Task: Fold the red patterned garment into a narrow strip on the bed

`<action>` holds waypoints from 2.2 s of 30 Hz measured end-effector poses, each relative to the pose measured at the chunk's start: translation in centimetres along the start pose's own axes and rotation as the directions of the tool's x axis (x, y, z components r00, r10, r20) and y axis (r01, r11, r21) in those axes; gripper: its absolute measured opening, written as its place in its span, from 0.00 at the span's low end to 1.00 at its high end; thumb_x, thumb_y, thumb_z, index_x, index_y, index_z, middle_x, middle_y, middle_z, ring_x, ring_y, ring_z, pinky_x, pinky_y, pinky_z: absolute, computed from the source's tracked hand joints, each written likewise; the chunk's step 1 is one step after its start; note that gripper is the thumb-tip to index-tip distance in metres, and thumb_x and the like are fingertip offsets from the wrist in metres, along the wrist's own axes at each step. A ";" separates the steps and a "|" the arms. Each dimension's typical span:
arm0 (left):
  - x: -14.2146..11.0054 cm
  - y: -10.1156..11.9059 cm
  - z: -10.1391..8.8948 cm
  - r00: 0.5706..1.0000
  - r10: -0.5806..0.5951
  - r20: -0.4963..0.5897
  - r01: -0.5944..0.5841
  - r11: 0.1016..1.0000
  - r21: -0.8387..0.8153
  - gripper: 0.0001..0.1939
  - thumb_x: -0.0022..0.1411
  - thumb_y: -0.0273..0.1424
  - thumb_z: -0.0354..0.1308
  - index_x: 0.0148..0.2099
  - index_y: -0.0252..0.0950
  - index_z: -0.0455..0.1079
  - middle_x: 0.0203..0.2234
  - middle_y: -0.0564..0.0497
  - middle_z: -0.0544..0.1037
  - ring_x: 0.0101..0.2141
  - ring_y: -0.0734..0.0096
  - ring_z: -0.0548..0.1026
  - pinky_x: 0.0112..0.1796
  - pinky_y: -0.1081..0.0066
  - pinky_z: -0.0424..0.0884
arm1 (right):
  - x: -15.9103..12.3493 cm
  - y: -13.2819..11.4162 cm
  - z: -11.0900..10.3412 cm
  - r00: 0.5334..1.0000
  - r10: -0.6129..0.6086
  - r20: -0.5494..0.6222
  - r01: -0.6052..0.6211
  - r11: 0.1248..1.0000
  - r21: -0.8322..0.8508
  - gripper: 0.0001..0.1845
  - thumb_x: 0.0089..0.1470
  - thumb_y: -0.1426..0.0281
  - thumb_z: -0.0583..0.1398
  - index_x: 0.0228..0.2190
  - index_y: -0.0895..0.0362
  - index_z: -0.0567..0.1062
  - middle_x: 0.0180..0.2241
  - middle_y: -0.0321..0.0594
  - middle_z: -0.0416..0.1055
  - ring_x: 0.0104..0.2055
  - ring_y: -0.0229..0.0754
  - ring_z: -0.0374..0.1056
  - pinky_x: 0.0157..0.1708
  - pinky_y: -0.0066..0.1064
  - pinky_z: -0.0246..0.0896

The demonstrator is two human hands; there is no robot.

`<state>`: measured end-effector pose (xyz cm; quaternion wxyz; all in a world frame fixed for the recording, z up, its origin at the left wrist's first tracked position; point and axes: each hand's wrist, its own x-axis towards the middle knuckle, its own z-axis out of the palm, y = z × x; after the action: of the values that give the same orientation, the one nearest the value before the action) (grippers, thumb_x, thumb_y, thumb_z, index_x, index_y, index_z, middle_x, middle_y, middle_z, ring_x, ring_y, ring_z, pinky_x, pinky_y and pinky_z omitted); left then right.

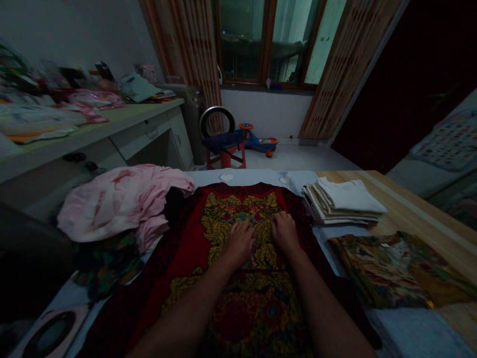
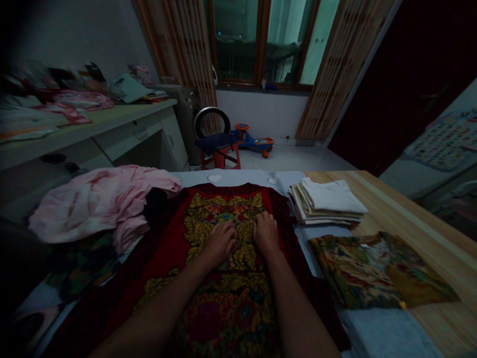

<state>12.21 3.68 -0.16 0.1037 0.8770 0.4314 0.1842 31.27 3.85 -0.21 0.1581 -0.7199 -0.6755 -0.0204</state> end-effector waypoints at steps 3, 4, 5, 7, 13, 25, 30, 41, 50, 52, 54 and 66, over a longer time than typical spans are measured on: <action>0.1 0.0 -0.1 0.999 0.022 -0.028 -0.022 1.000 -0.017 0.05 0.63 0.23 0.53 0.39 0.38 0.66 0.40 0.49 0.72 0.45 0.64 0.69 0.53 0.61 0.64 | 0.1 0.3 0.2 0.998 0.003 -0.067 0.001 0.998 0.063 0.05 0.59 0.72 0.55 0.34 0.55 0.71 0.40 0.42 0.68 0.44 0.44 0.60 0.42 0.33 0.52; 0.1 0.0 -0.1 0.999 0.018 -0.038 -0.019 0.999 -0.027 0.05 0.63 0.23 0.52 0.39 0.38 0.66 0.39 0.49 0.71 0.44 0.64 0.69 0.51 0.61 0.65 | 0.1 0.4 0.2 0.997 0.011 -0.080 -0.005 0.997 0.079 0.05 0.59 0.72 0.54 0.34 0.56 0.71 0.39 0.42 0.69 0.43 0.44 0.60 0.42 0.33 0.52; 0.1 0.0 -0.2 0.999 0.013 -0.046 -0.015 0.999 -0.037 0.05 0.64 0.24 0.52 0.39 0.38 0.66 0.39 0.48 0.71 0.44 0.64 0.69 0.50 0.62 0.66 | 0.1 0.6 0.2 0.996 0.023 -0.090 -0.015 0.995 0.094 0.06 0.59 0.72 0.54 0.34 0.56 0.71 0.39 0.43 0.69 0.43 0.44 0.61 0.43 0.33 0.52; 0.1 0.0 -0.2 0.998 0.002 -0.057 -0.005 0.998 -0.056 0.05 0.64 0.24 0.51 0.39 0.38 0.66 0.40 0.48 0.71 0.44 0.64 0.69 0.48 0.62 0.66 | 0.0 0.8 0.0 0.993 0.049 -0.108 -0.036 0.992 0.120 0.07 0.59 0.72 0.53 0.34 0.57 0.72 0.38 0.43 0.69 0.43 0.45 0.61 0.44 0.33 0.52; -0.1 0.0 -0.3 0.999 0.034 0.009 -0.033 0.998 -0.053 0.04 0.62 0.25 0.54 0.40 0.39 0.66 0.43 0.49 0.71 0.45 0.63 0.68 0.47 0.63 0.65 | -0.5 0.4 -0.4 0.993 -0.078 -0.083 0.092 0.980 0.178 0.10 0.57 0.69 0.57 0.41 0.53 0.74 0.47 0.42 0.69 0.50 0.47 0.60 0.48 0.35 0.52; -0.2 -0.1 -0.2 1.000 0.013 -0.028 -0.014 0.999 -0.039 0.04 0.60 0.32 0.59 0.38 0.39 0.68 0.44 0.49 0.72 0.49 0.61 0.68 0.54 0.58 0.62 | 0.6 -0.8 -0.9 0.989 0.011 0.148 -0.016 0.999 0.032 0.07 0.53 0.70 0.57 0.33 0.56 0.75 0.46 0.46 0.69 0.48 0.48 0.64 0.46 0.36 0.57; -0.4 -0.2 0.3 0.982 -0.170 -0.080 0.177 0.980 0.093 0.17 0.65 0.34 0.53 0.56 0.41 0.65 0.59 0.46 0.67 0.62 0.55 0.59 0.62 0.50 0.52 | 2.6 -3.0 -1.1 0.988 0.043 0.149 -0.040 0.999 -0.026 0.14 0.58 0.69 0.53 0.41 0.57 0.75 0.47 0.50 0.71 0.49 0.49 0.65 0.48 0.37 0.57; -0.5 -0.4 0.6 0.933 -0.357 -0.047 0.359 0.906 0.226 0.34 0.62 0.53 0.51 0.65 0.45 0.59 0.67 0.42 0.56 0.66 0.38 0.49 0.60 0.39 0.46 | 2.0 -2.7 2.0 0.992 0.029 0.126 -0.031 0.999 0.016 0.31 0.64 0.54 0.49 0.62 0.55 0.61 0.67 0.47 0.50 0.69 0.52 0.43 0.64 0.49 0.35; 0.0 -0.4 -0.4 0.939 -0.344 0.010 0.330 0.910 0.251 0.35 0.58 0.55 0.54 0.64 0.45 0.61 0.64 0.39 0.60 0.63 0.34 0.53 0.57 0.37 0.51 | 2.5 -2.1 2.4 0.996 0.007 0.088 -0.008 1.000 0.015 0.23 0.65 0.62 0.49 0.59 0.53 0.65 0.65 0.45 0.55 0.67 0.50 0.48 0.62 0.47 0.41; 1.4 -1.1 -1.4 0.948 -0.317 0.037 0.297 0.918 0.264 0.31 0.58 0.52 0.56 0.59 0.45 0.66 0.59 0.39 0.67 0.60 0.39 0.60 0.55 0.42 0.55 | 2.5 -2.0 2.5 0.998 0.006 0.070 -0.007 1.000 0.013 0.23 0.64 0.63 0.50 0.58 0.53 0.66 0.65 0.45 0.56 0.66 0.50 0.49 0.62 0.47 0.43; 3.7 -2.1 -2.5 0.962 -0.267 0.054 0.243 0.930 0.275 0.19 0.62 0.43 0.54 0.52 0.41 0.70 0.52 0.41 0.72 0.56 0.48 0.66 0.56 0.48 0.58 | 2.5 -2.0 2.6 0.998 0.007 0.057 -0.008 1.000 0.012 0.23 0.64 0.63 0.50 0.58 0.53 0.66 0.65 0.45 0.57 0.66 0.50 0.50 0.62 0.47 0.43; 16.0 -9.3 -2.7 0.937 -0.319 0.139 0.264 0.912 0.314 0.25 0.60 0.29 0.53 0.60 0.36 0.62 0.58 0.39 0.69 0.60 0.52 0.62 0.59 0.46 0.51 | 2.6 -1.9 2.7 1.000 -0.001 0.021 0.000 0.999 0.042 0.22 0.63 0.64 0.52 0.56 0.54 0.68 0.63 0.47 0.60 0.64 0.52 0.52 0.61 0.47 0.44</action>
<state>13.35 22.14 2.89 0.0405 0.8214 0.5686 0.0180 29.11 7.18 -1.78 0.1659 -0.7164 -0.6776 0.0013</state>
